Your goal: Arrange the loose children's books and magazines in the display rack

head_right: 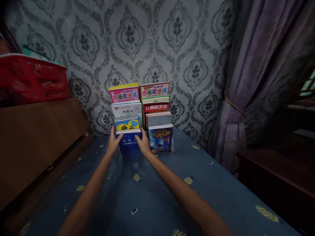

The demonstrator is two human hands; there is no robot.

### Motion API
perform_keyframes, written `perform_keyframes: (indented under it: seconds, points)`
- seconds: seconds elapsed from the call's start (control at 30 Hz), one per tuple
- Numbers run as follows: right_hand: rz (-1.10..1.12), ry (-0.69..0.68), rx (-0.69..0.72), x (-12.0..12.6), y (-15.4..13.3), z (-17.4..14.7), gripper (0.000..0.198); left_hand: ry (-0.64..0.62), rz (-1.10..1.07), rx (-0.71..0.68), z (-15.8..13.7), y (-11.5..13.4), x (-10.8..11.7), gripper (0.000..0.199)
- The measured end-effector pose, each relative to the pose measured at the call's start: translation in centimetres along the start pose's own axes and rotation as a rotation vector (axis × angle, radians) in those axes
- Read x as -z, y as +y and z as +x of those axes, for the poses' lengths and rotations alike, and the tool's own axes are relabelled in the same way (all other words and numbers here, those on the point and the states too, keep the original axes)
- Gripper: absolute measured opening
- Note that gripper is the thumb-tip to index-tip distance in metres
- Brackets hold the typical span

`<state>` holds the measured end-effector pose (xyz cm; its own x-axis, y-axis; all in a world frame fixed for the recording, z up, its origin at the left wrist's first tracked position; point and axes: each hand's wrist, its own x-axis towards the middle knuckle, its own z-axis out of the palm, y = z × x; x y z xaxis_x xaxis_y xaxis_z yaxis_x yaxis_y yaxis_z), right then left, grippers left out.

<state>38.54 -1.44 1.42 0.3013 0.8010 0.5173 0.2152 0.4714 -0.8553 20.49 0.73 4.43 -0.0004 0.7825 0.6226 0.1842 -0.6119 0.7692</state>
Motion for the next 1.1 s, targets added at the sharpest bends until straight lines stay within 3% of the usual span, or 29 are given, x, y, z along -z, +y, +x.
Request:
perform_keyframes:
  seconds: [0.1,0.3,0.63,0.77,0.97,1.1]
  points:
    - [0.013,0.008,0.014,-0.2,-0.2,0.4,0.065,-0.064,-0.110,-0.024,0.6,-0.1,-0.2,0.084]
    - [0.027,0.005,0.038,-0.2,-0.3,-0.1,0.067,-0.043,-0.148,-0.009,0.5,-0.4,-0.3,0.088]
    - [0.030,-0.001,-0.119,-0.4,-1.7,0.7,0.075,-0.057,-0.156,0.001,0.1,0.0,-0.7,0.084]
    - [-0.001,-0.025,-0.119,-0.5,-2.0,0.9,0.076,-0.057,-0.151,0.030,0.3,-0.1,-0.7,0.090]
    - [-0.072,-0.047,0.002,0.9,-0.5,-2.9,0.081,-0.030,-0.063,0.024,-0.5,-0.3,0.2,0.099]
    - [-0.211,-0.112,0.045,4.7,2.3,-7.4,0.063,0.094,0.054,0.101,-6.0,-1.8,1.9,0.084]
